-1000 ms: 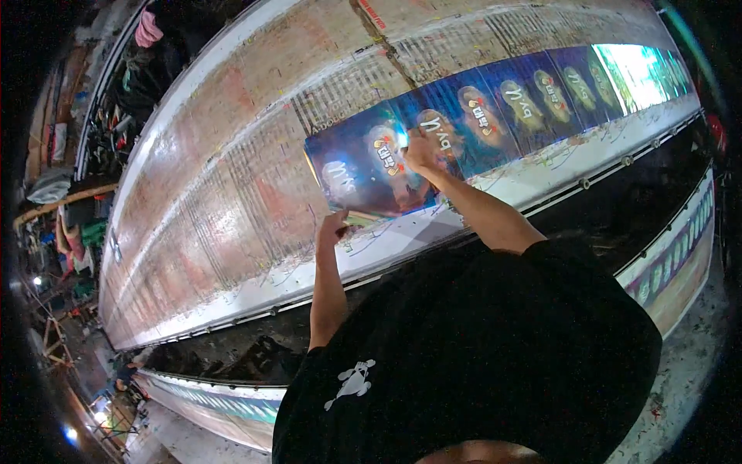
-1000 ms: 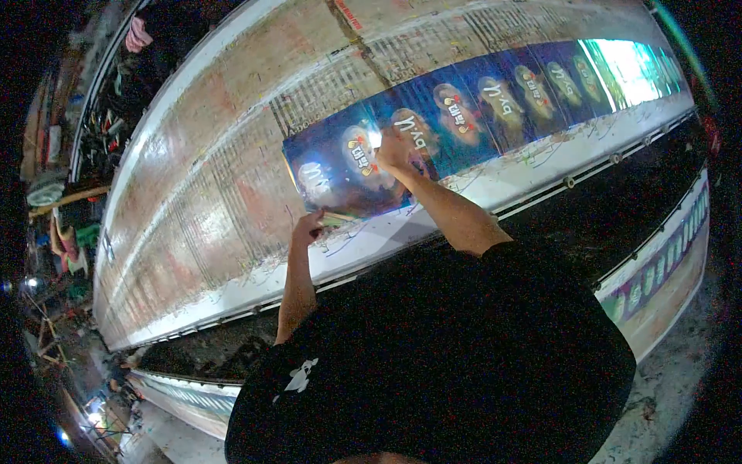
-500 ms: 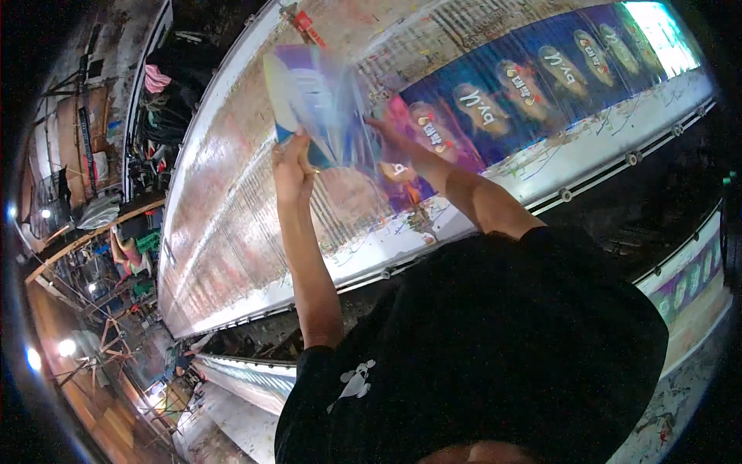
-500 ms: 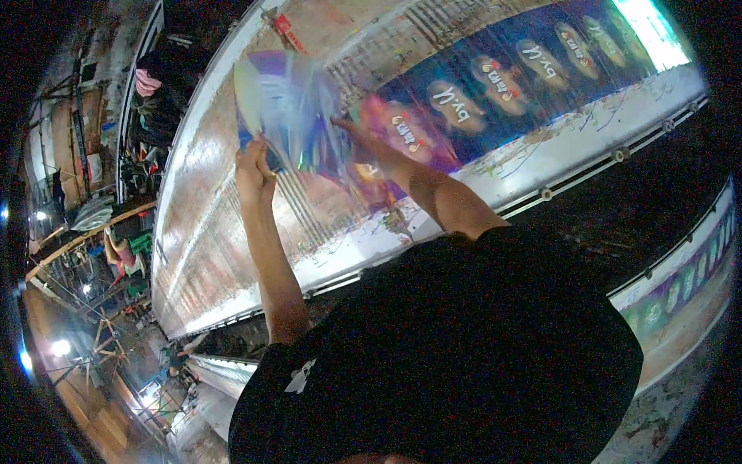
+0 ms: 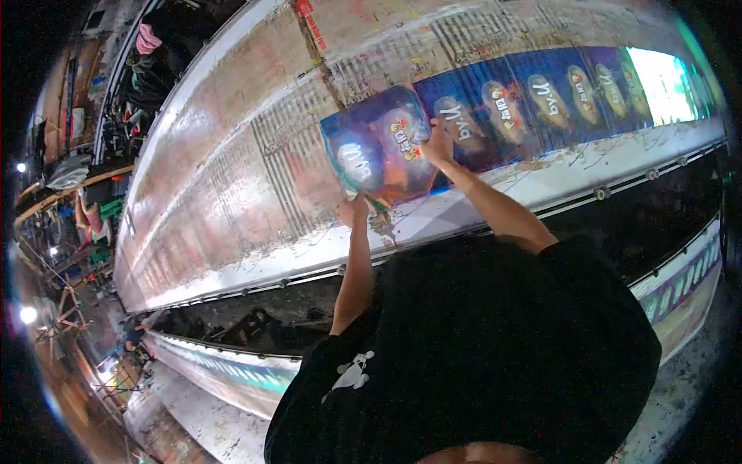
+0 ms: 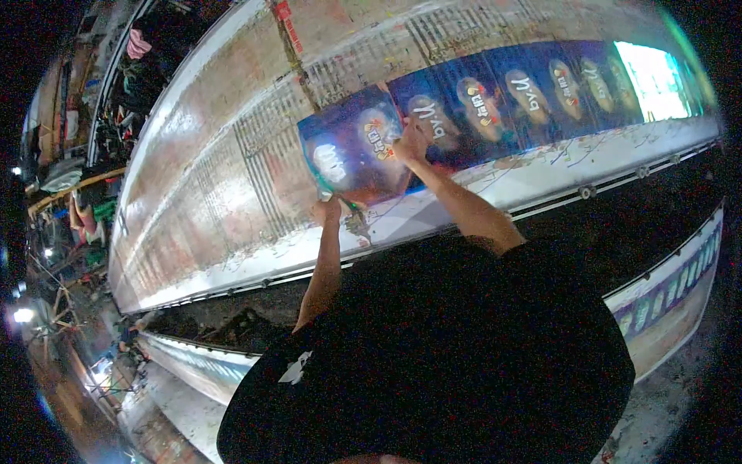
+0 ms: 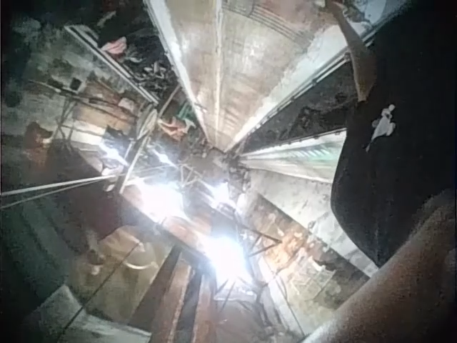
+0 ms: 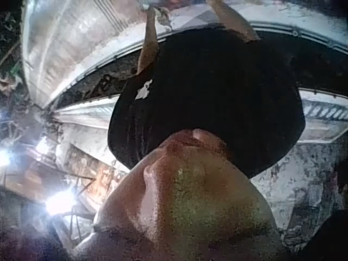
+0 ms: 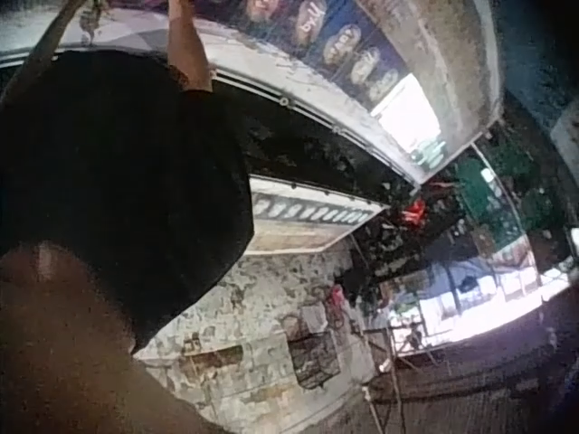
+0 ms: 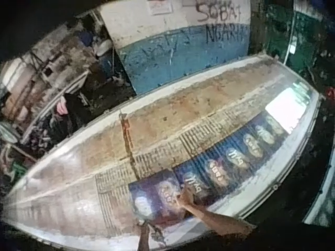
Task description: Applying and removing sheets on a screen-printing assembly line table.
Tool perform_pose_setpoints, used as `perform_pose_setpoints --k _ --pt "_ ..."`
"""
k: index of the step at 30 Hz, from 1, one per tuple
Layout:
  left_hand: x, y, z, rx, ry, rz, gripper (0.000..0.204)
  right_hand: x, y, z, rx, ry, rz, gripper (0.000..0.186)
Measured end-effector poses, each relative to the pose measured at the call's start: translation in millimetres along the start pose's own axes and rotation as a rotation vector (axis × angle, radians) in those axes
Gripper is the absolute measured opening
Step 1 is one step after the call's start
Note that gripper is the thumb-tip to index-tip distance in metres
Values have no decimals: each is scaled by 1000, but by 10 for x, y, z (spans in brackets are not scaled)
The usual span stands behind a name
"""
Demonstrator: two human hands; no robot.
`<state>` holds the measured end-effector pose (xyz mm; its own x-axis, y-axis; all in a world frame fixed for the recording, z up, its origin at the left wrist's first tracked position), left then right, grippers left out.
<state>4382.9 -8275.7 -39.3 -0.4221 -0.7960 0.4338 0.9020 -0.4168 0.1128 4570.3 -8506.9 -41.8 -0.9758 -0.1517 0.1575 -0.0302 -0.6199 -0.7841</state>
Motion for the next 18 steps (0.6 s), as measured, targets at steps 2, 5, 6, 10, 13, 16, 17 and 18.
perform_pose_setpoints --k 2,5,6,10,13,16,17,18 --pt "-81 -107 -87 60 127 83 56 98 -186 -44 40 -19 -78 54" --pt "-364 -475 -176 421 28 31 51 207 -416 -34 81 -15 -57 62" --pt "-456 -663 -187 515 219 -1 45 244 -590 -57 29 -57 -72 63" --pt "-289 -74 -2 589 -678 118 34 212 -215 120 126 -49 -147 65" --pt "-288 -139 101 937 -952 197 32 244 -208 156 166 -40 -188 66" --pt "-718 -396 -20 586 -806 -109 42 238 -351 73 174 -60 -173 64" --pt "-827 -488 -67 352 -636 -367 42 256 -436 21 194 -64 -142 61" --pt "-1120 -1077 -126 519 -67 -329 36 374 -1007 -179 156 -204 -39 59"
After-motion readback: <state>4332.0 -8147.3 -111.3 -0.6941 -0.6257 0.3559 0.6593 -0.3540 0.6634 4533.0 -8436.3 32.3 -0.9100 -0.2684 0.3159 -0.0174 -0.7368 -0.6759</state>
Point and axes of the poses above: each hand's wrist, its own x-axis away from the middle knuckle, its own z-axis out of the back of the hand, y = z × x, the point moved 1 cm from there along -x, towards the middle knuckle, and after that the axes turned 5 degrees about -y, right-handed, at the moved point
